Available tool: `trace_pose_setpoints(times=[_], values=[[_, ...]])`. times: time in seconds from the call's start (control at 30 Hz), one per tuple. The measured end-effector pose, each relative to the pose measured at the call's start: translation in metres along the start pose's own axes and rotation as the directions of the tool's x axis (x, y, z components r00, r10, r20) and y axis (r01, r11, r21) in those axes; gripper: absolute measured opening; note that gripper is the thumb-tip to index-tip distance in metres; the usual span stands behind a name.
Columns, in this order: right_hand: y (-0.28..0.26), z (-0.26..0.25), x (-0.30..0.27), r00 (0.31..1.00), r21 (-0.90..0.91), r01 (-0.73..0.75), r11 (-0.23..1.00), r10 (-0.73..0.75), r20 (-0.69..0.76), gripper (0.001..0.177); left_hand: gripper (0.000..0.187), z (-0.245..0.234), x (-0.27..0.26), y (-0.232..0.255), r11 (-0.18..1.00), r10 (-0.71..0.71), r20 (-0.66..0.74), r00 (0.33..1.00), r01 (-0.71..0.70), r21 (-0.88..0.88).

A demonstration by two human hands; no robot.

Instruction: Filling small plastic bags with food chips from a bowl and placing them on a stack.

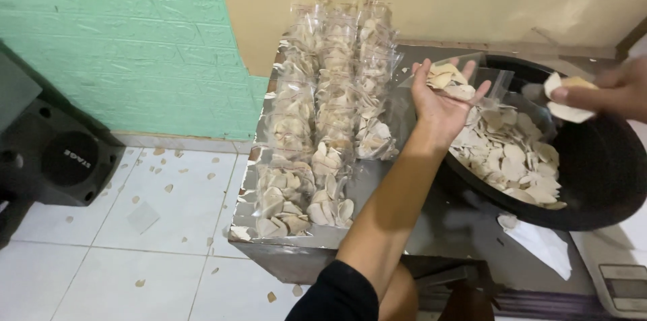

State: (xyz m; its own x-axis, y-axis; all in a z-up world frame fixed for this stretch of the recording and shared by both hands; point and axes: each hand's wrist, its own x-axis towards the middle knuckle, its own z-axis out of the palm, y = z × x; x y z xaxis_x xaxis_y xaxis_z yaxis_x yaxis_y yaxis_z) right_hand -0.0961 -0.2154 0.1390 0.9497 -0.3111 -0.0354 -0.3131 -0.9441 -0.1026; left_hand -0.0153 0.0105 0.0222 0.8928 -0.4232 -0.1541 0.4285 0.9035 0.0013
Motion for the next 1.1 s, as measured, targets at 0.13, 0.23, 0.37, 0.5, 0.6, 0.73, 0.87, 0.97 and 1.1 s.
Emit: trace_pose_setpoints(times=[0.13, 0.23, 0.37, 0.5, 0.6, 0.73, 0.87, 0.97, 1.1], values=[[-0.041, -0.012, -0.014, 0.948, -0.031, 0.310, 0.950, -0.311, -0.062, 0.085, 0.051, -0.010, 0.007, -0.018, 1.000, -0.020, 0.041, 0.999, 0.020, 0.012], [-0.101, -0.028, -0.045, 0.996, -0.605, 0.087, 0.792, -0.076, 0.043, 0.089, 0.047, -0.020, 0.013, -0.041, 0.994, 0.062, 0.093, 0.994, -0.053, -0.099], [-0.119, -0.031, -0.061, 0.998, -0.504, 0.062, 0.862, -0.049, 0.038, 0.062, 0.067, -0.016, -0.002, -0.062, 0.981, -0.150, 0.078, 0.986, 0.159, -0.115], [-0.018, 0.010, 0.003, 0.869, -0.584, 0.183, 0.791, -0.408, -0.279, 0.026, 0.073, -0.053, 0.021, -0.071, 0.950, -0.097, 0.203, 0.974, 0.152, -0.272], [0.030, 0.031, 0.020, 0.633, -0.453, 0.402, 0.795, -0.599, -0.489, 0.026, 0.058, -0.040, -0.005, -0.053, 0.977, -0.065, 0.194, 0.979, 0.101, -0.185], [-0.050, 0.001, -0.070, 0.935, -0.497, 0.193, 0.846, -0.312, -0.168, 0.023, 0.049, -0.029, -0.024, -0.049, 0.982, -0.111, 0.088, 0.990, 0.123, -0.143], [-0.006, 0.026, -0.050, 0.870, -0.225, 0.316, 0.922, -0.376, -0.319, 0.041, 0.060, -0.029, -0.027, -0.051, 0.977, -0.116, 0.113, 0.987, 0.134, -0.165], [0.044, 0.070, -0.017, 0.852, -0.237, 0.317, 0.918, -0.386, -0.353, 0.050, 0.073, -0.038, -0.021, -0.049, 0.975, -0.111, 0.085, 0.990, 0.125, -0.182], [-0.006, 0.059, -0.068, 0.999, -0.296, -0.014, 0.955, 0.023, 0.028, 0.046, 0.088, -0.021, -0.034, -0.045, 0.995, -0.098, 0.056, 0.994, 0.098, 0.000]])
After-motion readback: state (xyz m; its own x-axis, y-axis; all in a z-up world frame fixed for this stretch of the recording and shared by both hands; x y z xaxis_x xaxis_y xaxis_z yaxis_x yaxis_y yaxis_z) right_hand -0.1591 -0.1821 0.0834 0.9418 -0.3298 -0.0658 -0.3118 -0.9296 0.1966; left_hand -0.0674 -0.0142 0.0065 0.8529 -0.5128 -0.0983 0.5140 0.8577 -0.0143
